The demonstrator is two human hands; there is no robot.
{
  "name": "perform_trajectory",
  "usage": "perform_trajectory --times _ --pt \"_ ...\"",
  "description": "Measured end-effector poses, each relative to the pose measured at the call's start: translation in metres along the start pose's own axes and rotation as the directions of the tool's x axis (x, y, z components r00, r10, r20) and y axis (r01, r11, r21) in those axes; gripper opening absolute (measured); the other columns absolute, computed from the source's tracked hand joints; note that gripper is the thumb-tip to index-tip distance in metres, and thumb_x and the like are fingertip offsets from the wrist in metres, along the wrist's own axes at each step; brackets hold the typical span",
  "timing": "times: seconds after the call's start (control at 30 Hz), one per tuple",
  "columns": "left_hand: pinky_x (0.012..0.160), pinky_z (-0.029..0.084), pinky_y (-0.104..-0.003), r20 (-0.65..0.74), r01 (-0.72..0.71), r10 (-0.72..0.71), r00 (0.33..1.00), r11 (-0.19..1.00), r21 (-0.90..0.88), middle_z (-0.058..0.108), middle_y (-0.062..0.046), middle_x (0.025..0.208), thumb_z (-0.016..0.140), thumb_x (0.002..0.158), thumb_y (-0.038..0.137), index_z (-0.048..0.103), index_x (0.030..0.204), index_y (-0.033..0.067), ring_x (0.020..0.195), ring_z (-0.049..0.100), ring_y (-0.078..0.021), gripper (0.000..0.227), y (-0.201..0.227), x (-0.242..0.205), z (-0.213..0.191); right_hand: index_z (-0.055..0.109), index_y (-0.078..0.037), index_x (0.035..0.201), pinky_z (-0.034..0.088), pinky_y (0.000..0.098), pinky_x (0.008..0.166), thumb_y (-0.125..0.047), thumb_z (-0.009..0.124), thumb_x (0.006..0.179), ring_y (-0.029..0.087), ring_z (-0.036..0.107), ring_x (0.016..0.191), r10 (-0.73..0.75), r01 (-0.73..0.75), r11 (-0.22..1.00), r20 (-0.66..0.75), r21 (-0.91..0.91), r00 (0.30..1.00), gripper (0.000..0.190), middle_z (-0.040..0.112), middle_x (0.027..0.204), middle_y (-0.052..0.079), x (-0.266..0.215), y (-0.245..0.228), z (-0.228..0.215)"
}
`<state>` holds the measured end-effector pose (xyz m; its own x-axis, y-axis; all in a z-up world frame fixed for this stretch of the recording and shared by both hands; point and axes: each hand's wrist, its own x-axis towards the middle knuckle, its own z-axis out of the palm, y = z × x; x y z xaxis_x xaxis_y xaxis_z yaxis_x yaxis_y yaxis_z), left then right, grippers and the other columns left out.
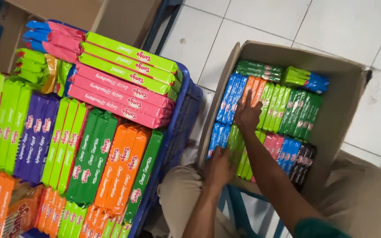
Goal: The person sits on a small stool and packs colorful snack packets from a blue crate into a cardboard box. They handle the packets by hand, arranging them in neat rows within the box.
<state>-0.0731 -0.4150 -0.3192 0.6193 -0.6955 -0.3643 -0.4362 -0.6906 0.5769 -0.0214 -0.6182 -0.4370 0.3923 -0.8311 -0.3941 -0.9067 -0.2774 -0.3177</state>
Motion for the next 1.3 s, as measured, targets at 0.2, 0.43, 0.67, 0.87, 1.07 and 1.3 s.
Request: perform_trajectory --times 0.2,0.43,0.67,0.87,1.07,1.3 --pt "0.076 0.060 -0.056 0.044 0.021 -0.020 0.999 1.000 -0.022 0.054 -0.011 0.111 0.068 0.081 0.030 0.062 0.110 0.0104 0.098 0.068 -0.0403 0.036 0.008 -0.002 -0.011 0.014 -0.032 0.168 0.058 0.0634 0.086 -0.058 0.040 0.110 0.048 0.049 0.129 -0.050 0.052 0.996 0.033 -0.075 0.998 0.069 0.027 0.154 0.028 -0.010 0.002 0.010" --pt "0.075 0.059 -0.060 -0.057 -0.013 0.011 0.998 0.999 -0.035 0.056 -0.014 0.106 0.064 0.082 0.029 0.062 0.107 0.0063 0.093 0.068 -0.0446 0.034 -0.001 0.004 -0.005 0.008 -0.030 0.170 0.047 0.0679 0.106 -0.077 0.036 0.100 0.065 0.044 0.134 -0.195 0.187 0.981 0.187 0.057 0.963 0.088 0.007 0.163 0.041 0.006 0.041 0.022" --pt "0.056 0.056 -0.047 -0.548 -0.157 0.187 0.815 0.982 0.103 0.056 -0.008 0.079 0.063 0.082 0.026 0.063 0.082 0.0118 0.069 0.068 -0.0346 0.015 0.015 -0.007 -0.025 0.046 -0.033 0.157 0.039 0.0537 0.118 -0.052 0.064 0.097 0.049 0.041 0.146 -0.339 0.292 0.888 0.078 0.354 0.937 0.066 0.037 0.155 0.034 -0.092 0.052 -0.007" --pt "0.059 0.053 -0.038 -0.802 -0.419 0.355 0.481 0.896 0.145 0.055 -0.005 0.071 0.055 0.098 0.019 0.067 0.082 0.0140 0.064 0.065 -0.0302 0.021 0.026 -0.054 -0.060 0.071 -0.013 0.123 0.048 0.0538 0.105 -0.034 0.062 0.098 0.041 0.065 0.115 -0.599 0.605 0.646 -0.183 0.466 0.780 0.034 0.072 0.113 0.018 -0.198 0.063 -0.018" --pt "0.067 0.045 -0.046 -0.891 -0.467 0.266 0.367 0.881 0.070 0.057 -0.013 0.077 0.048 0.102 0.012 0.062 0.085 0.0040 0.070 0.055 -0.0328 0.023 0.036 -0.185 -0.119 0.071 -0.017 0.091 0.049 0.0421 0.072 -0.028 0.059 0.089 0.025 0.069 0.083 -0.713 0.667 0.543 -0.139 0.511 0.687 0.017 0.073 0.089 0.008 -0.316 0.024 -0.040" --pt "0.071 0.049 -0.037 -0.998 -0.134 -0.027 0.061 0.990 -0.035 0.061 -0.006 0.076 0.059 0.096 0.015 0.062 0.083 0.0092 0.071 0.060 -0.0249 0.015 -0.053 -0.300 -0.204 0.077 -0.029 0.102 0.049 0.0509 0.082 -0.042 0.067 0.081 0.033 0.061 0.097 -0.901 0.902 0.431 -0.047 0.021 0.432 0.026 0.065 0.101 0.002 -0.438 -0.030 -0.059"
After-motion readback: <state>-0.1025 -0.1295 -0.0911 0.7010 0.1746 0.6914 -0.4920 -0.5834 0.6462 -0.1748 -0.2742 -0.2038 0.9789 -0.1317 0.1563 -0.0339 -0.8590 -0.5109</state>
